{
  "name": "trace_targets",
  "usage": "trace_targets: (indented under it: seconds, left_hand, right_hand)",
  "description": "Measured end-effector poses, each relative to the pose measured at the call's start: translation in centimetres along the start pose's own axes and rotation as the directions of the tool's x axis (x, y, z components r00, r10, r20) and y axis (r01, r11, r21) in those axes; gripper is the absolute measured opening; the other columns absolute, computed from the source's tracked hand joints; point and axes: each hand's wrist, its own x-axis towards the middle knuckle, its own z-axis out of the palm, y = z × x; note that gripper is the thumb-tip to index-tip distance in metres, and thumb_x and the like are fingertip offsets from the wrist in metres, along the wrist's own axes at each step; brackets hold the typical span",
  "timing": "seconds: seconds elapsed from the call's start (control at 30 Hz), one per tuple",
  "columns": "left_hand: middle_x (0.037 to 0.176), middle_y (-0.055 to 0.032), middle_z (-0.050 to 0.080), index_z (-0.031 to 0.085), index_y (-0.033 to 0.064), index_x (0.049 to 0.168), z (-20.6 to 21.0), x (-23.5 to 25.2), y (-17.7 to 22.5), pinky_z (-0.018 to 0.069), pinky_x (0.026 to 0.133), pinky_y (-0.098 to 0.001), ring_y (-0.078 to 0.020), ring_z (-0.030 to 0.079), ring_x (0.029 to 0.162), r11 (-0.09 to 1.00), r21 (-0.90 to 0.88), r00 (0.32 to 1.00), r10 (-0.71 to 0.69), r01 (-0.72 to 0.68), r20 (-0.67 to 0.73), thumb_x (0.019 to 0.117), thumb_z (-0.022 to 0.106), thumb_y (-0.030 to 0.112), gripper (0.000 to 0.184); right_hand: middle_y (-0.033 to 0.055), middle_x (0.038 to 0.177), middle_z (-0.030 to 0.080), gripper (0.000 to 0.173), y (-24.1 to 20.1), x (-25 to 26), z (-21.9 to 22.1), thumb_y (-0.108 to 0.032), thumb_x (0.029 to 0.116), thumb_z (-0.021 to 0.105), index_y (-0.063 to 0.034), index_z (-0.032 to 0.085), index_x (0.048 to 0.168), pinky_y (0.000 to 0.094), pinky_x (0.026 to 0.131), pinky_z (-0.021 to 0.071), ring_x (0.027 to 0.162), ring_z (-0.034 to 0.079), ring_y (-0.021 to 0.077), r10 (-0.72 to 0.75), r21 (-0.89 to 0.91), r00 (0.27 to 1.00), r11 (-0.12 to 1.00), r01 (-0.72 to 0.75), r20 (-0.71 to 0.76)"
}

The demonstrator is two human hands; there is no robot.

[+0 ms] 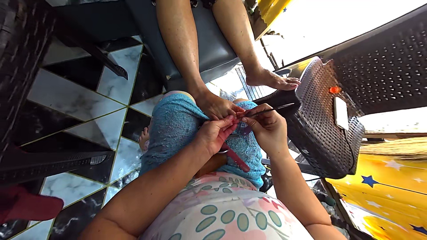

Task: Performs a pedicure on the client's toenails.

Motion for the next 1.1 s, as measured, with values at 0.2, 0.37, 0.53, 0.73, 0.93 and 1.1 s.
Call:
trace_targets:
  seconds: [0.2,0.37,0.53,0.73,0.93,1.1]
  left_hand:
    - [0.094,-0.0085,0.07,0.061,0.0026,0.108,0.11,-0.14,-0.09,0.0596,0.081,-0.0278,-0.0156,0.071,0.083,1.0,0.013,1.0,0.01,-0.01,-0.005,0.0969,0.063,0.001,0.012]
    - [0.096,-0.009,0.07,0.062,0.0013,0.111,-0.12,-0.01,-0.15,0.0597,0.082,-0.0276,-0.0152,0.071,0.084,0.999,0.027,1.0,0.021,-0.021,0.002,0.0969,0.064,0.002,0.014]
    - [0.095,-0.0089,0.07,0.06,0.0018,0.111,-0.09,0.01,-0.18,0.0599,0.08,-0.0274,-0.0153,0.071,0.083,0.999,0.031,1.0,0.028,-0.028,-0.006,0.0967,0.064,0.002,0.015]
    - [0.096,-0.0093,0.07,0.061,0.0015,0.111,-0.1,0.11,-0.22,0.0597,0.081,-0.0277,-0.0157,0.071,0.083,1.0,0.011,1.0,0.028,-0.028,-0.004,0.0963,0.064,0.0,0.015]
    - [0.096,-0.0097,0.07,0.06,0.0004,0.113,-0.12,0.02,-0.21,0.0594,0.084,-0.0285,-0.016,0.071,0.086,0.999,0.008,0.999,0.035,-0.035,0.001,0.0964,0.064,0.0,0.017]
    - [0.095,-0.0088,0.07,0.061,0.001,0.111,-0.06,0.0,-0.28,0.0591,0.084,-0.0289,-0.0157,0.071,0.085,0.999,0.014,0.999,0.038,-0.038,0.006,0.0964,0.064,0.001,0.015]
  right_hand:
    - [-0.0008,0.09,0.073,0.022,-0.17,0.1,0.43,0.001,0.0875,0.075,-0.0046,0.062,0.105,0.0205,0.073,0.0602,0.078,0.07,0.0027,0.003,-0.021,1.0,1.0,-0.004,-0.031]
    - [0.0007,0.09,0.073,0.021,-0.12,-0.08,0.47,0.0,0.0872,0.074,-0.0031,0.063,0.104,0.0201,0.07,0.0594,0.076,0.069,0.0024,-0.014,-0.096,0.999,0.995,0.011,-0.031]
    - [0.0001,0.09,0.072,0.02,-0.52,-0.04,0.56,-0.001,0.088,0.075,-0.0035,0.063,0.104,0.0194,0.072,0.0595,0.077,0.069,0.0016,-0.022,-0.109,0.999,0.994,0.019,-0.025]
    - [0.0017,0.09,0.072,0.019,-0.32,0.27,0.82,-0.001,0.0885,0.074,-0.0029,0.063,0.104,0.0205,0.071,0.0595,0.078,0.069,0.0031,-0.044,-0.145,0.999,0.989,0.039,-0.033]
    - [0.0031,0.091,0.073,0.017,-0.62,-0.03,0.87,-0.001,0.0898,0.072,-0.0022,0.062,0.103,0.0209,0.074,0.06,0.081,0.071,0.0039,-0.09,-0.215,0.996,0.973,0.087,-0.006]
    - [0.0034,0.09,0.072,0.017,-0.83,0.1,0.91,-0.001,0.0903,0.072,-0.0016,0.062,0.104,0.021,0.074,0.0596,0.079,0.07,0.0039,-0.099,-0.22,0.995,0.971,0.095,-0.01]
